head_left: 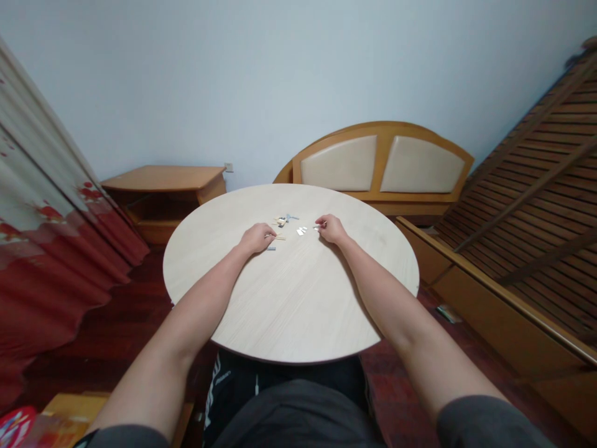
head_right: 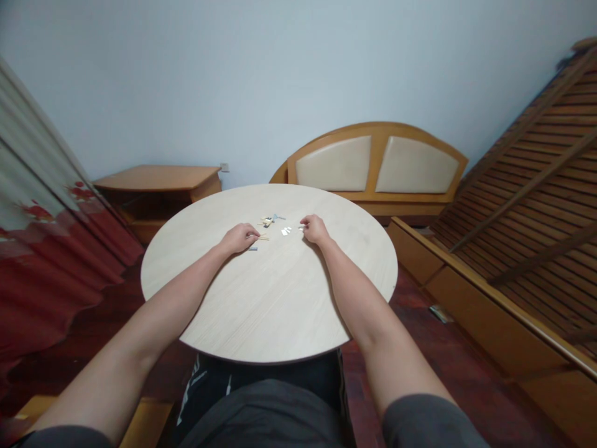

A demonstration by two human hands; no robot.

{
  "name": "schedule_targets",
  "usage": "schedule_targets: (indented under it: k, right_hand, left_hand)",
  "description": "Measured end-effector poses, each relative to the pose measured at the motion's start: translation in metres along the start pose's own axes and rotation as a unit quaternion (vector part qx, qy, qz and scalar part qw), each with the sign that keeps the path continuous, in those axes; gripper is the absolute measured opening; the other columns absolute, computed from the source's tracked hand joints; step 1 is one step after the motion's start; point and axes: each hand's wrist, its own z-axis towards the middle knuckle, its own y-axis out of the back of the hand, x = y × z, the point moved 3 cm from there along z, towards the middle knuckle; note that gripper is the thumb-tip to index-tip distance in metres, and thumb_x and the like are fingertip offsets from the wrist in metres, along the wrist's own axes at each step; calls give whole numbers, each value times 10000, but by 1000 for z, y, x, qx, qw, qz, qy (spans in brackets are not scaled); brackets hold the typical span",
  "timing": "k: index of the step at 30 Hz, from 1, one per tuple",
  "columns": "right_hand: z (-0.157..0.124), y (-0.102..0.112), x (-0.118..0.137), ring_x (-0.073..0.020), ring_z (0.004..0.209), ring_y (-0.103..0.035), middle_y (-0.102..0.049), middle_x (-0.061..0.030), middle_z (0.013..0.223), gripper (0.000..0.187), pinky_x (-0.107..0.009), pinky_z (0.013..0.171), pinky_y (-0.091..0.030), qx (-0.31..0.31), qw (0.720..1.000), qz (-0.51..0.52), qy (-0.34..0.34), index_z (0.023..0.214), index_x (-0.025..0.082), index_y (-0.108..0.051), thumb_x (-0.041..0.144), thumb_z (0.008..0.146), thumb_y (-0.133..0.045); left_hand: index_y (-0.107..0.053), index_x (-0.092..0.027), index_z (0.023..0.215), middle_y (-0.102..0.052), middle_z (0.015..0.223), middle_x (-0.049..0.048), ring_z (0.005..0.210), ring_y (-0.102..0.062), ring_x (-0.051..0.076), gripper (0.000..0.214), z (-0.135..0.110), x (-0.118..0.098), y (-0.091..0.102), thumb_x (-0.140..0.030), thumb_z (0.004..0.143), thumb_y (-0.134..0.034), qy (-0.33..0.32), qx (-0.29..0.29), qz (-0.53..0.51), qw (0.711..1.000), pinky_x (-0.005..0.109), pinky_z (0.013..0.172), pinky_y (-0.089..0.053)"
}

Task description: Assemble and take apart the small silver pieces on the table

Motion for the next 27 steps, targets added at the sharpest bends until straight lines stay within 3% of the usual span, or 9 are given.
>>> schedule_targets:
  k: [8,14,27]
  right_hand:
    - [-3,-6,4,-233,975,-746,-824,-126,1097,393,-299,934,-569,44,999,11,-13,1117,119,-826,-33,791,-668]
    - [-5,-7,6,-236,1043,-757,-822,-122,1152,357,-306,980,-564,49,998,-19,-21,1128,149,-834,1,863,-645]
    - [-11,-1,37,-219,923,-713,-784,-114,1107,306,-347,944,-566,-31,996,20,84,1086,164,-817,72,867,-625]
  left_hand:
    - [-841,-195,1127,-796,1171,109,1086,-709,277,294,1,-10,2,-363,971,-656,-2,-5,-10,1000,355,947,-558]
    - [-853,-195,1069,-802,1116,103,1045,-719,261,255,7,-7,-2,-278,955,-640,0,-5,-13,1000,346,951,-554]
    - [-833,-159,1125,-801,1176,122,1044,-729,255,298,1,-7,0,-266,943,-623,5,-28,-46,999,354,1007,-561]
